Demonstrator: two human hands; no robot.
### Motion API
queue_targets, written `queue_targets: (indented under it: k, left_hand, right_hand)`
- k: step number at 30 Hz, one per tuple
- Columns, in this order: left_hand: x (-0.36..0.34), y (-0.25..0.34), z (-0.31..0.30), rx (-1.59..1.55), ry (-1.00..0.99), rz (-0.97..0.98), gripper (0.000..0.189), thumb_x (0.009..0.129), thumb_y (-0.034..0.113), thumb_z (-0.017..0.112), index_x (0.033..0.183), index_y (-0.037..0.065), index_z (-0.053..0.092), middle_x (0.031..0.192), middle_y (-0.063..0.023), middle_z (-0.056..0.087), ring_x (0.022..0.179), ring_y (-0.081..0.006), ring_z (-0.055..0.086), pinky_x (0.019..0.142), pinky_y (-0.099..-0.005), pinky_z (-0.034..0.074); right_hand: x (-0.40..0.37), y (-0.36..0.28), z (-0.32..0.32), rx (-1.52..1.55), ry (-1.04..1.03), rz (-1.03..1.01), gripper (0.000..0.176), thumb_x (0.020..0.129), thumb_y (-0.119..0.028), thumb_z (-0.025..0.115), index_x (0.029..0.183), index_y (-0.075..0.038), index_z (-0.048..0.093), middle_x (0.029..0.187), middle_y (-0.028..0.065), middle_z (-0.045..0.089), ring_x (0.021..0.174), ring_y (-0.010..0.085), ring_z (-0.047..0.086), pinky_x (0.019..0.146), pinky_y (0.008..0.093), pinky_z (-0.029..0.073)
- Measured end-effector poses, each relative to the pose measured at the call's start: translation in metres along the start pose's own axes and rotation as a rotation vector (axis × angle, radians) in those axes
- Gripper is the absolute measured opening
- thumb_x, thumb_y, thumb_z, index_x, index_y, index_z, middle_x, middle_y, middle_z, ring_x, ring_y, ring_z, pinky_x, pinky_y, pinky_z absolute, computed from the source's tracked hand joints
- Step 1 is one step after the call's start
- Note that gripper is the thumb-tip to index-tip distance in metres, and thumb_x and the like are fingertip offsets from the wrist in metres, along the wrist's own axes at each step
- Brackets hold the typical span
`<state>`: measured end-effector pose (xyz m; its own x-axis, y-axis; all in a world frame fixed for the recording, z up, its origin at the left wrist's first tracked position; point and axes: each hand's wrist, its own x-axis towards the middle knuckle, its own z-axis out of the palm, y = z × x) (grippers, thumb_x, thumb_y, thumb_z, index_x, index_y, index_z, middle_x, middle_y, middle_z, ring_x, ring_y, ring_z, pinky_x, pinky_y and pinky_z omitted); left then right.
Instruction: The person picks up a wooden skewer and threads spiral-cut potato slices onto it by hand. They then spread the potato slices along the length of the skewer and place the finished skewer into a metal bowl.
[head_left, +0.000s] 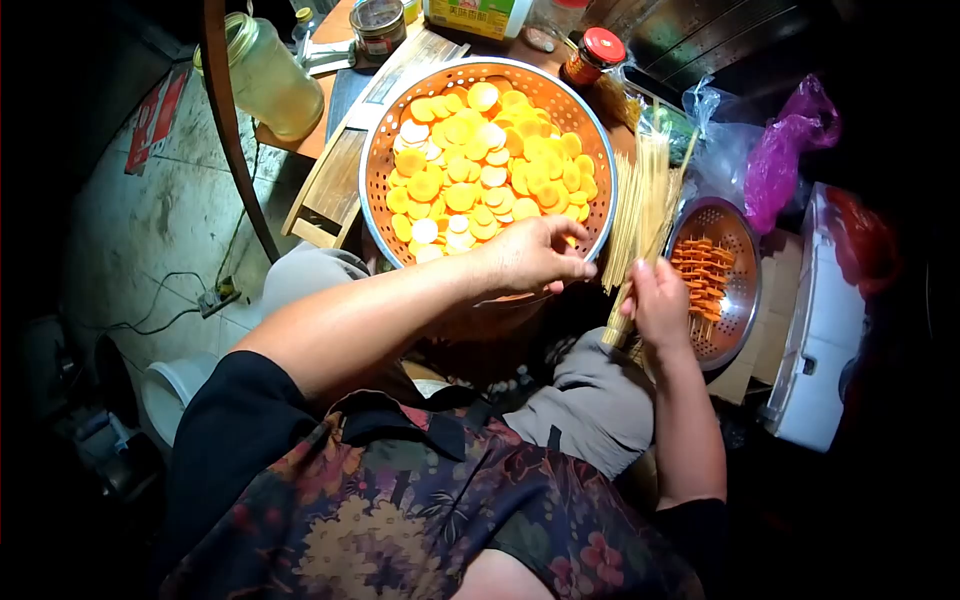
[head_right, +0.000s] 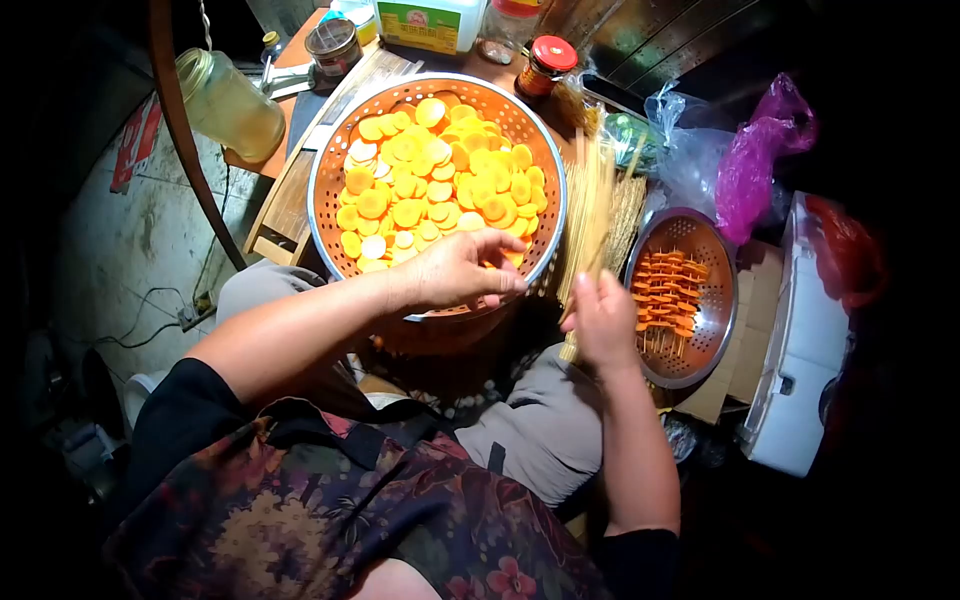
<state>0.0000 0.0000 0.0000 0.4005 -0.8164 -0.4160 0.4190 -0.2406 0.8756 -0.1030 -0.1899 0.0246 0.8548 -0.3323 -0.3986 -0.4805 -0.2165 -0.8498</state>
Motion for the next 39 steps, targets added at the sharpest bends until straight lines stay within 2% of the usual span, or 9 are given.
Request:
queue_targets:
  k: [6, 9, 17, 21, 25, 26, 28, 29, 39]
  left_hand:
    - [-0.014, 0.009, -0.004, -0.124, 0.332, 0.141, 0.047, 0.080, 0.023, 0.068, 0.114, 0.001, 0.045, 0.079, -0.0047, 0.056, 0.057, -0.0101, 0.054, 0.046, -0.0235, 0.043]
    - [-0.004, -0.014, -0.014, -0.089, 0.447, 0.138, 0.018, 0.086, 0.016, 0.058, 0.097, 0.003, 0.051, 0.070, -0.0051, 0.055, 0.052, -0.0115, 0.052, 0.046, -0.0240, 0.043]
    - [-0.026, 0.001, -0.040, -0.263, 0.336, 0.051, 0.019, 0.084, 0.020, 0.060, 0.090, 0.004, 0.054, 0.071, -0.0052, 0.056, 0.050, -0.0118, 0.051, 0.045, -0.0237, 0.042]
    - [-0.020, -0.021, -0.112, 0.416, 1.065, 0.456, 0.044, 0.074, 0.029, 0.069, 0.103, -0.001, 0.055, 0.093, -0.0154, 0.059, 0.085, -0.0240, 0.059, 0.076, -0.0333, 0.048]
    - [-0.056, -0.017, -0.160, 0.572, 1.528, 0.162, 0.040, 0.075, 0.025, 0.063, 0.105, -0.001, 0.057, 0.101, -0.0209, 0.058, 0.094, -0.0286, 0.058, 0.082, -0.0359, 0.046]
    - [-0.055, -0.037, -0.177, 0.574, 1.526, 0.165, 0.040, 0.075, 0.025, 0.063, 0.105, -0.001, 0.057, 0.101, -0.0209, 0.058, 0.094, -0.0286, 0.058, 0.082, -0.0359, 0.046]
    - [-0.046, -0.071, -0.204, 0.143, 1.051, -0.101, 0.032, 0.078, 0.022, 0.059, 0.102, 0.000, 0.060, 0.094, -0.0181, 0.062, 0.089, -0.0275, 0.060, 0.080, -0.0351, 0.046]
    - [-0.053, -0.043, -0.163, -0.329, 1.025, -0.004, 0.027, 0.082, 0.022, 0.056, 0.095, 0.000, 0.063, 0.088, -0.0133, 0.065, 0.080, -0.0242, 0.062, 0.075, -0.0326, 0.047]
    - [-0.044, -0.052, -0.160, -0.037, 1.422, 0.324, 0.024, 0.082, 0.018, 0.054, 0.087, -0.003, 0.065, 0.079, -0.0068, 0.064, 0.071, -0.0126, 0.057, 0.066, -0.0244, 0.044]
  right_hand:
    - [-0.027, -0.002, 0.068, -0.435, -0.149, -0.440, 0.017, 0.084, -0.015, 0.054, 0.082, 0.001, 0.051, 0.058, 0.0135, 0.054, 0.050, 0.0235, 0.058, 0.052, 0.0354, 0.046]
    - [-0.023, -0.023, 0.083, -0.365, -0.302, -0.166, 0.008, 0.084, -0.007, 0.047, 0.085, 0.000, 0.051, 0.063, 0.0053, 0.056, 0.054, 0.0132, 0.057, 0.050, 0.0262, 0.046]
    - [0.007, -0.026, 0.103, 0.282, -0.346, 0.180, 0.009, 0.083, -0.009, 0.047, 0.090, -0.005, 0.050, 0.058, 0.0009, 0.049, 0.043, 0.0084, 0.043, 0.039, 0.0216, 0.036]
    - [0.035, -0.022, 0.079, 0.160, 0.075, -0.046, 0.016, 0.087, -0.020, 0.056, 0.087, -0.004, 0.057, 0.067, -0.0023, 0.052, 0.055, 0.0052, 0.045, 0.048, 0.0198, 0.036]
    - [0.083, 0.012, 0.032, -0.020, 0.365, -0.116, 0.020, 0.085, -0.016, 0.054, 0.097, 0.000, 0.060, 0.081, 0.0066, 0.063, 0.069, 0.0139, 0.058, 0.063, 0.0267, 0.046]
    - [0.088, 0.015, 0.032, -0.017, 0.368, -0.117, 0.020, 0.085, -0.016, 0.054, 0.097, 0.000, 0.060, 0.081, 0.0066, 0.063, 0.069, 0.0139, 0.058, 0.063, 0.0267, 0.046]
    - [0.097, 0.016, 0.031, -0.127, 0.380, 0.101, 0.024, 0.085, -0.018, 0.054, 0.099, 0.000, 0.060, 0.086, 0.0106, 0.064, 0.075, 0.0175, 0.060, 0.068, 0.0302, 0.047]
    - [0.129, 0.064, 0.033, 0.166, 0.434, -0.084, 0.027, 0.085, -0.022, 0.055, 0.096, 0.003, 0.060, 0.085, 0.0132, 0.064, 0.076, 0.0203, 0.060, 0.073, 0.0335, 0.046]
    - [0.095, 0.037, 0.056, 0.062, 0.541, -0.078, 0.030, 0.085, -0.025, 0.055, 0.090, 0.004, 0.060, 0.079, 0.0135, 0.062, 0.070, 0.0213, 0.058, 0.068, 0.0350, 0.045]
